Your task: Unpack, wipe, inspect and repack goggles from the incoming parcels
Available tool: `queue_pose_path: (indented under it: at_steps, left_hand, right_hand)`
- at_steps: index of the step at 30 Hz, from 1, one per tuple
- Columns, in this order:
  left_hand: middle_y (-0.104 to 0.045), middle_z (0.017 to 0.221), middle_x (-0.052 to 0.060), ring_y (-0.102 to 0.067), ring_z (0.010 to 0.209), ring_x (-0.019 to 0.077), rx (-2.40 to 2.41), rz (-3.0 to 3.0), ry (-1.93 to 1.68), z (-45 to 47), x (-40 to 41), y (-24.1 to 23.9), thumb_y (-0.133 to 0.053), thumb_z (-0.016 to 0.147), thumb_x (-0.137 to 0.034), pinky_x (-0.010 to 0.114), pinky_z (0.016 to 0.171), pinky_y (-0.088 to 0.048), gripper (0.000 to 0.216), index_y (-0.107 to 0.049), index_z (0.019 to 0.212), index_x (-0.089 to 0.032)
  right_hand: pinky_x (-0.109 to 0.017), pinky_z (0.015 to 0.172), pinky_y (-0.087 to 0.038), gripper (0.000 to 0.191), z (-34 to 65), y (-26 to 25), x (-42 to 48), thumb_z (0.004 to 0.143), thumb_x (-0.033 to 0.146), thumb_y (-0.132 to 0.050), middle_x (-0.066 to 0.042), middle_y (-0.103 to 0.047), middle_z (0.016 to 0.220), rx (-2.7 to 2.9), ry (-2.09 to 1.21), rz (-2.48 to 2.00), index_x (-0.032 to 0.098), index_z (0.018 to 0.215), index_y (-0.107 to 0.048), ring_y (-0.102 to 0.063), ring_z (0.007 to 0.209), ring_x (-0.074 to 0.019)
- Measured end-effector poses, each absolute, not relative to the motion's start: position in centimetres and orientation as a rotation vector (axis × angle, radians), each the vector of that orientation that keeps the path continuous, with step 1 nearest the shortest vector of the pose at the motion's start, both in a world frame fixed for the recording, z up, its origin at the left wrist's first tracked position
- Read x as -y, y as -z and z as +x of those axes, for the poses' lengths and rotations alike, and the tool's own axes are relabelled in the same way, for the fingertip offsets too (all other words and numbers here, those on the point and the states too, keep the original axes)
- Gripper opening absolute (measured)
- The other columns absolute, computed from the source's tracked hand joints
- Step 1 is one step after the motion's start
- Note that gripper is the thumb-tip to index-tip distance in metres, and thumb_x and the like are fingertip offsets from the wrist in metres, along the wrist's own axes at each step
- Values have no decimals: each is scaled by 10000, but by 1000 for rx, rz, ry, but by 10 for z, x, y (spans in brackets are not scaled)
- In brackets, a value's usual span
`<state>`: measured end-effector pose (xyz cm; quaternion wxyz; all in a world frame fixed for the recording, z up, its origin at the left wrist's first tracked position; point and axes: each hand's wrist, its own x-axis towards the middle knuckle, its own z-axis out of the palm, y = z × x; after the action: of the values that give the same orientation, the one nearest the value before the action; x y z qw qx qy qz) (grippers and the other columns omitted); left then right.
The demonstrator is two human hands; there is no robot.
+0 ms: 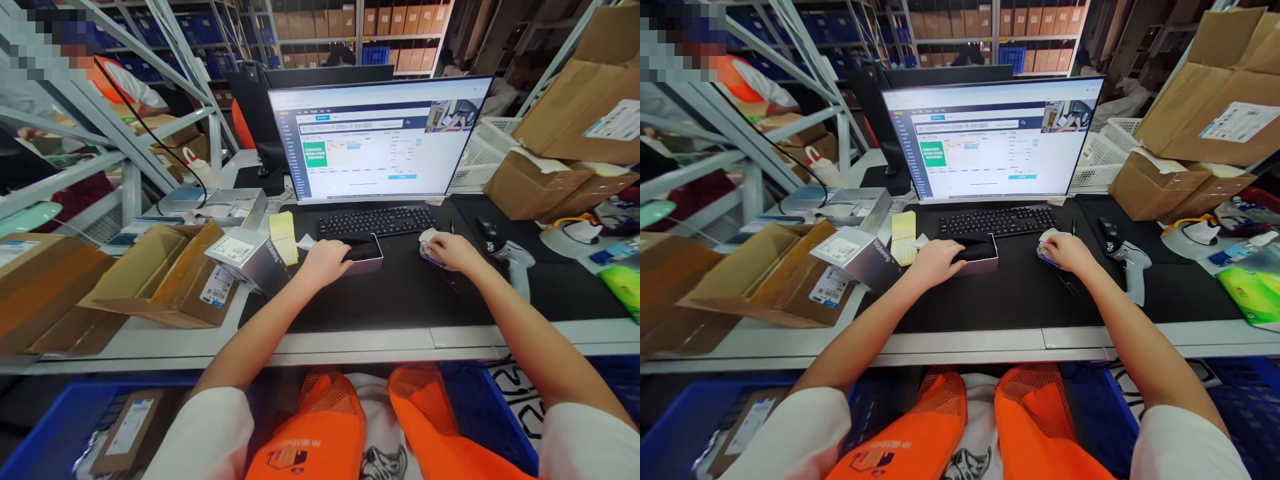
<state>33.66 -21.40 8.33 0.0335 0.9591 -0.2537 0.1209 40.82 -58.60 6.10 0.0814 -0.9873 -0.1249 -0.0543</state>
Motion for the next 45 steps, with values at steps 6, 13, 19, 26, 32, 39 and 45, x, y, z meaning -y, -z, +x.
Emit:
queue_pose_path:
  at_steps: [6,13,19,26,32,39,45]
  left_hand:
    - [-728,1190,122,-654,1165,275,943,2439,-883,328,226,-88,-584,953,-267,437,968,-517,236,-714,1120,-162]
    - [-662,1315,132,-619,1241,238,1010,1865,-810,329,256,-113,-595,968,-292,431,1082,-498,359,-621,1314,-200]
    - [-745,1043,70,-700,961,179,904,1816,-661,335,237,-118,-639,932,-243,321,894,-557,204,-704,1114,-179]
    - [-750,942,42,-686,861,164,702,1798,-684,332,232,-123,-708,888,-278,293,803,-541,134,-716,983,-184]
    - [-616,919,37,-593,863,163,866,1775,-555,331,227,-131,-692,895,-306,305,790,-501,125,-670,932,-188]
    - [-560,1066,80,-573,1043,221,1011,1922,-303,336,218,-133,-640,898,-281,413,988,-481,226,-580,705,-180]
    - [-612,1276,124,-542,1297,288,1021,1896,-428,338,216,-132,-672,914,-380,467,1065,-464,191,-688,833,-208]
  right_hand:
    - [-355,800,-520,267,382,-106,576,913,387,-523,-85,-742,904,345,666,-2476,191,906,-704,-685,853,-241]
    - [-339,803,-529,221,359,-148,495,920,406,-604,-33,-733,886,785,281,-2087,214,912,-712,-678,835,-210]
    - [-352,799,-529,239,368,-156,445,937,411,-598,-38,-733,905,882,91,-2037,207,912,-720,-674,858,-214]
    - [-353,912,-533,209,348,-160,441,932,305,-672,-47,-713,1102,1070,361,-2081,242,1132,-674,-671,1015,-209]
    - [-319,878,-537,123,350,-156,443,915,182,-665,-43,-673,1069,1234,487,-1977,248,1018,-687,-661,982,-184]
    - [-329,826,-508,180,354,-151,444,779,47,-605,-47,-646,1101,1245,307,-2002,214,771,-537,-635,975,-196]
    - [-339,847,-505,131,355,-155,447,846,101,-576,-35,-653,1033,1273,154,-1825,224,800,-575,-633,954,-193]
